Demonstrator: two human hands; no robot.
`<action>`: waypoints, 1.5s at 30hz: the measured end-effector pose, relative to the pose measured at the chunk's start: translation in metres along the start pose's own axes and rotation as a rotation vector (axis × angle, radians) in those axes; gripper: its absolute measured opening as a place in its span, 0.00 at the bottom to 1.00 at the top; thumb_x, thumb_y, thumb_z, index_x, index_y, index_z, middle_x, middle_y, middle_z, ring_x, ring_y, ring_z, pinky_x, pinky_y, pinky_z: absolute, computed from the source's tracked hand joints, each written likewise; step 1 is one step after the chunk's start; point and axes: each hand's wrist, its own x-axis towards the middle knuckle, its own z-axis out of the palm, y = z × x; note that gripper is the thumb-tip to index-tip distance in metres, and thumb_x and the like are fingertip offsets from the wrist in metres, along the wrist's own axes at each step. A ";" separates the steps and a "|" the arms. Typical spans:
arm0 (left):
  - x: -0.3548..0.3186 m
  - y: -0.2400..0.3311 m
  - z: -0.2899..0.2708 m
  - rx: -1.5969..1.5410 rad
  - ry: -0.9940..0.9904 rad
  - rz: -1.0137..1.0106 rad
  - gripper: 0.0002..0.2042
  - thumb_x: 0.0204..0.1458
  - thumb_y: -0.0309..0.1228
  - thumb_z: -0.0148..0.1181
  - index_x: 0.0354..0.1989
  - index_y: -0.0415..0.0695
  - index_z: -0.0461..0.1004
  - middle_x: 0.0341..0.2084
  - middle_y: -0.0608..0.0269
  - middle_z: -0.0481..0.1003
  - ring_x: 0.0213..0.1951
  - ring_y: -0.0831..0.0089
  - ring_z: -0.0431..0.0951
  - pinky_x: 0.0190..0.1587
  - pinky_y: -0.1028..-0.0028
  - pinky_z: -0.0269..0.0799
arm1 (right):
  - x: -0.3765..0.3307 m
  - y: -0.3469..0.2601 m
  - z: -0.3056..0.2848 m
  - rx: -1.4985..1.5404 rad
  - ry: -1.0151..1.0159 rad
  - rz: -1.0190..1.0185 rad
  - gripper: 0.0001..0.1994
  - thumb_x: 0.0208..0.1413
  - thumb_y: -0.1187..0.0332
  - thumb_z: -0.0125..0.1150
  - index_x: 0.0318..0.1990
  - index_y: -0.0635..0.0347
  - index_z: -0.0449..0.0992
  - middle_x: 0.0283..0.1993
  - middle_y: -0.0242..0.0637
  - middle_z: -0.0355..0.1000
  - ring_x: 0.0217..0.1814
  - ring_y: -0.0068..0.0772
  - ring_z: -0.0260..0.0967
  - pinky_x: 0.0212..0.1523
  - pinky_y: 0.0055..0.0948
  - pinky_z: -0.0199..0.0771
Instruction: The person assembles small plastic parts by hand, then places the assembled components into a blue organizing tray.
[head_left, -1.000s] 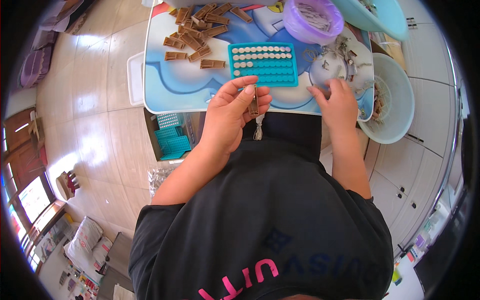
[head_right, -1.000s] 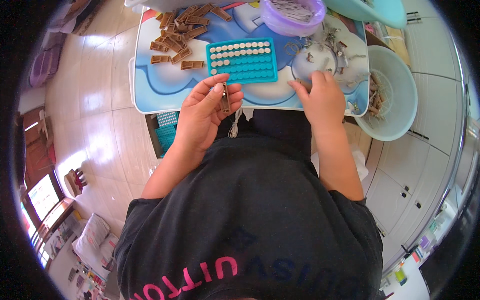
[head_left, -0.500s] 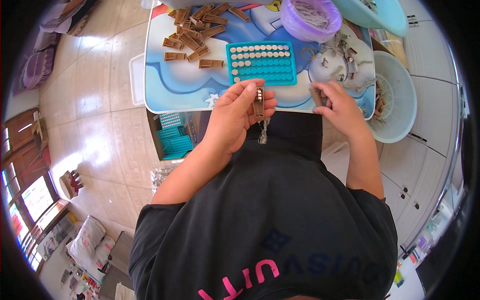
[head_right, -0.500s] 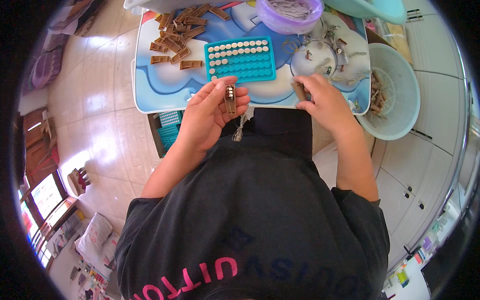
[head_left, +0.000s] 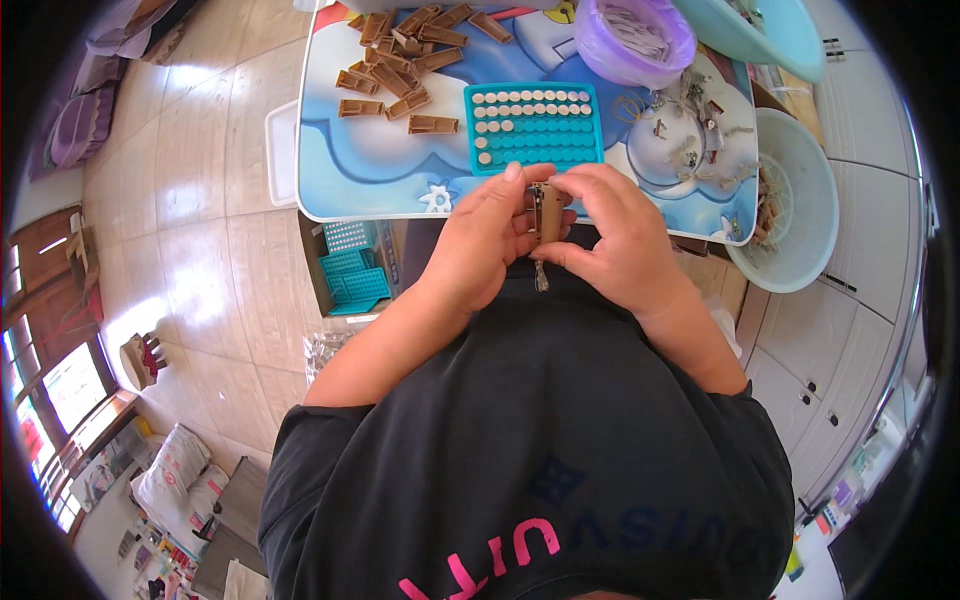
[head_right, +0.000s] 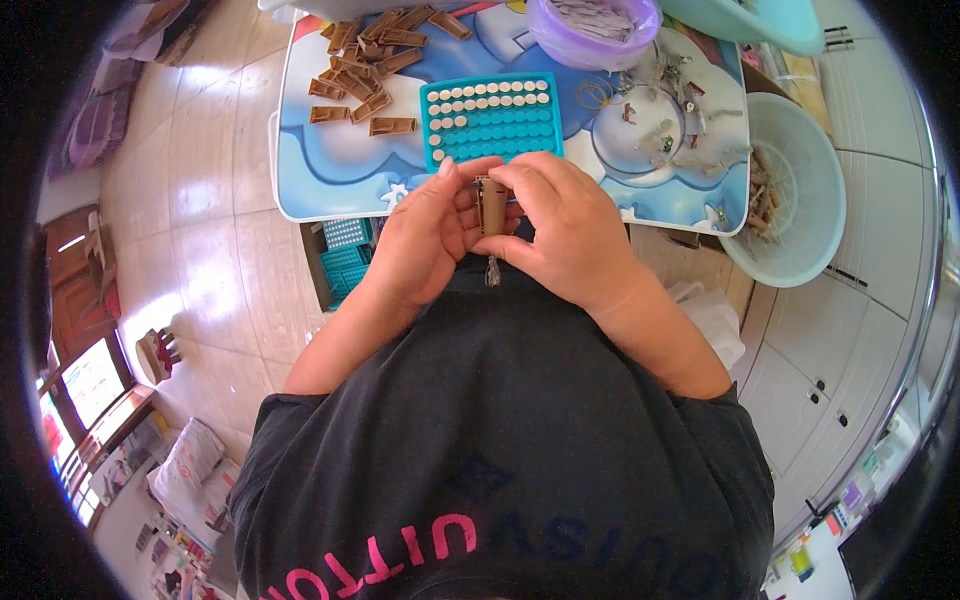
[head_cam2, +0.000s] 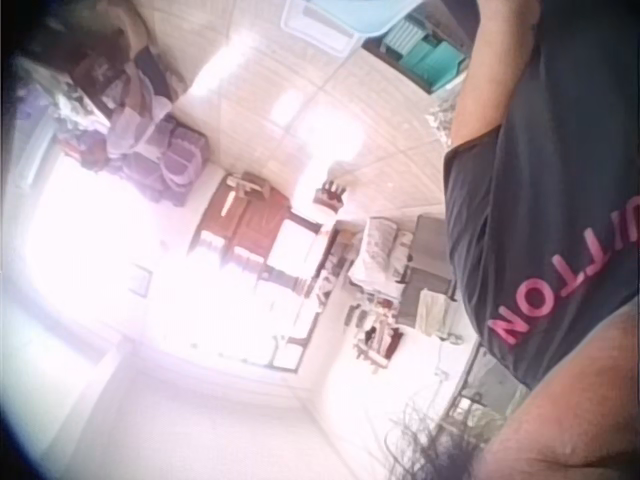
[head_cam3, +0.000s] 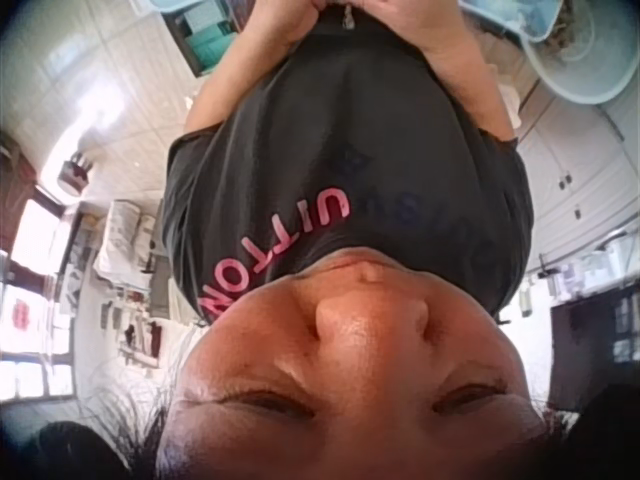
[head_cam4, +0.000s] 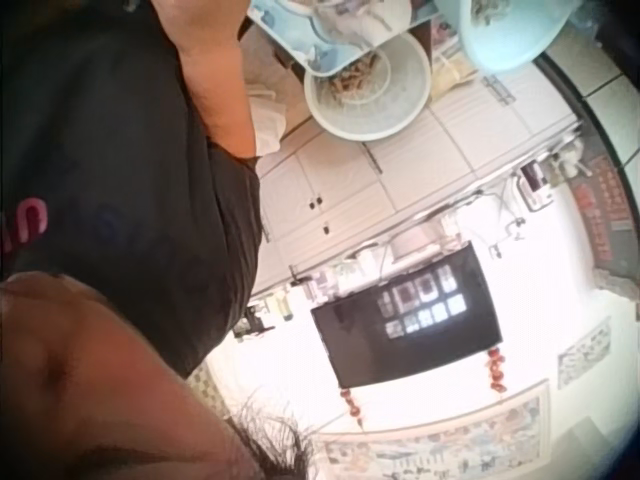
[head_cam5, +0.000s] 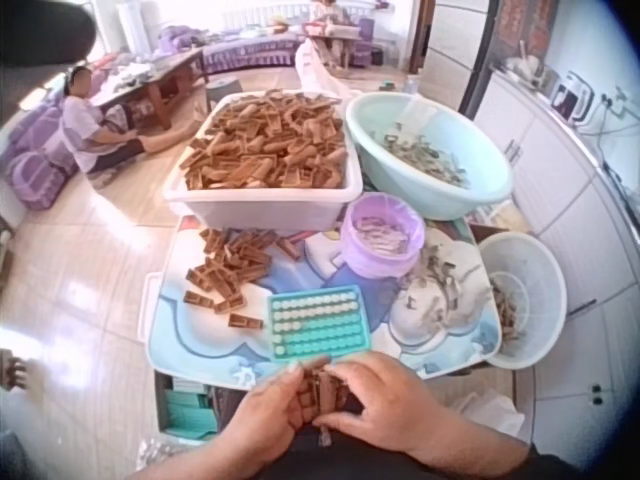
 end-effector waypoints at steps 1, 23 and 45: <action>0.000 0.000 0.000 0.028 0.001 -0.003 0.23 0.62 0.42 0.33 0.54 0.34 0.61 0.43 0.51 0.70 0.44 0.63 0.74 0.47 0.67 0.71 | 0.000 0.000 0.001 0.000 -0.002 -0.002 0.28 0.30 0.62 0.73 0.42 0.61 0.69 0.41 0.40 0.69 0.40 0.43 0.68 0.39 0.34 0.70; -0.003 -0.004 0.005 0.203 0.003 0.062 0.23 0.55 0.22 0.50 0.59 0.37 0.56 0.43 0.55 0.71 0.44 0.71 0.73 0.46 0.75 0.70 | -0.001 0.006 0.005 0.067 -0.018 0.048 0.26 0.34 0.63 0.71 0.43 0.62 0.69 0.41 0.41 0.68 0.38 0.40 0.69 0.37 0.30 0.71; -0.009 -0.005 0.005 0.950 0.130 0.816 0.08 0.49 0.24 0.58 0.37 0.37 0.71 0.26 0.56 0.74 0.29 0.72 0.75 0.32 0.76 0.69 | -0.010 0.002 0.019 0.983 0.261 0.248 0.10 0.59 0.67 0.51 0.44 0.64 0.66 0.34 0.28 0.66 0.35 0.14 0.60 0.37 0.15 0.61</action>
